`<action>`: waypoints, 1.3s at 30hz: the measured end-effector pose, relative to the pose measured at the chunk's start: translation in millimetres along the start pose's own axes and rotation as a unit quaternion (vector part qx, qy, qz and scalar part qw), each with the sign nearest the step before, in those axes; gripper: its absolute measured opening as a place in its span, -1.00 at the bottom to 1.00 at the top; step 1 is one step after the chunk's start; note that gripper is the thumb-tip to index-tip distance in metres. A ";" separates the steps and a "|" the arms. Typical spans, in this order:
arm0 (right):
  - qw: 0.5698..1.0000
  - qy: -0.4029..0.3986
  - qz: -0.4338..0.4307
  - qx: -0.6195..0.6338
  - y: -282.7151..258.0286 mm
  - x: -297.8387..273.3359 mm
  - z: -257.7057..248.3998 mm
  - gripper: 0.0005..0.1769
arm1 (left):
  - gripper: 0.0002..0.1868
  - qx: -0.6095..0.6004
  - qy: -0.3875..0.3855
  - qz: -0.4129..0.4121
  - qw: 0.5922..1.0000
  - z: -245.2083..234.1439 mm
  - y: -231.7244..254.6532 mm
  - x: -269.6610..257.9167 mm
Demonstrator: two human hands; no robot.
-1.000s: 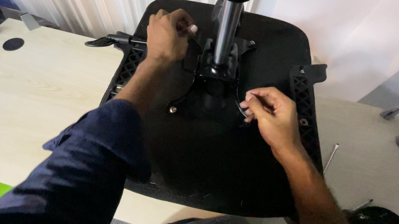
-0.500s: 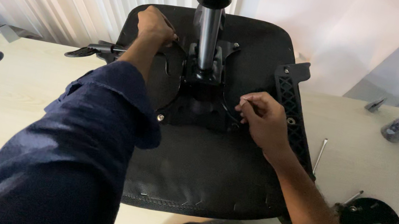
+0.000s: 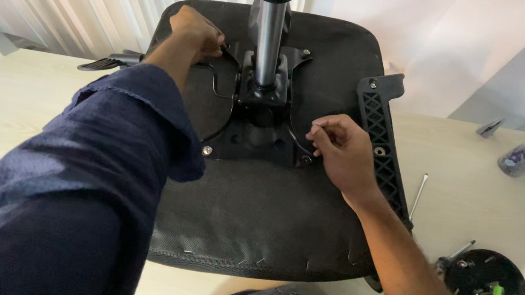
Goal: The person assembles an office chair by attaching a black plastic side bracket to the underside of the seat using a screwdriver and screws. They then position the central gas-lift mechanism onto the seat base and secure it with additional screws.
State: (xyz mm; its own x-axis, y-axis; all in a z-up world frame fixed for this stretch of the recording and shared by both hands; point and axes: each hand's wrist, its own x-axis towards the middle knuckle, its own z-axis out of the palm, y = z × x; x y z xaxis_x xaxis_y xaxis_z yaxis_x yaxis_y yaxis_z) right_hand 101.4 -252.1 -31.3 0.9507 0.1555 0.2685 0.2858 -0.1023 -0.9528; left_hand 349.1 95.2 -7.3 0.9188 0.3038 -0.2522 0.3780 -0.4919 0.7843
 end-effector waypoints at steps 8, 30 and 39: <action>1.000 -0.008 0.002 -0.016 2.4 1.5 -0.2 -0.90 | -0.82 0.088 0.067 0.039 0.993 4.6 21.0 -57.2; 0.999 -0.009 -0.013 -0.052 -0.3 0.7 1.1 -0.90 | -0.68 0.074 0.087 0.000 0.993 2.9 26.4 -74.1; 0.996 -0.009 0.008 -0.085 -4.4 1.2 2.5 -0.87 | -0.72 0.071 0.059 -0.006 0.996 -0.9 25.4 -76.3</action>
State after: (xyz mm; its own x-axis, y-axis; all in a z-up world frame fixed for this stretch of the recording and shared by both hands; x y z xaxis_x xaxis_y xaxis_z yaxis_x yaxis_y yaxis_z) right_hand 100.9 -249.0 -27.1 0.9531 0.1706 0.2502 0.2893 -0.2693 -0.9186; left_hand 288.5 60.2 32.4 0.8979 0.3989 -0.1862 0.4083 -0.5965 0.6910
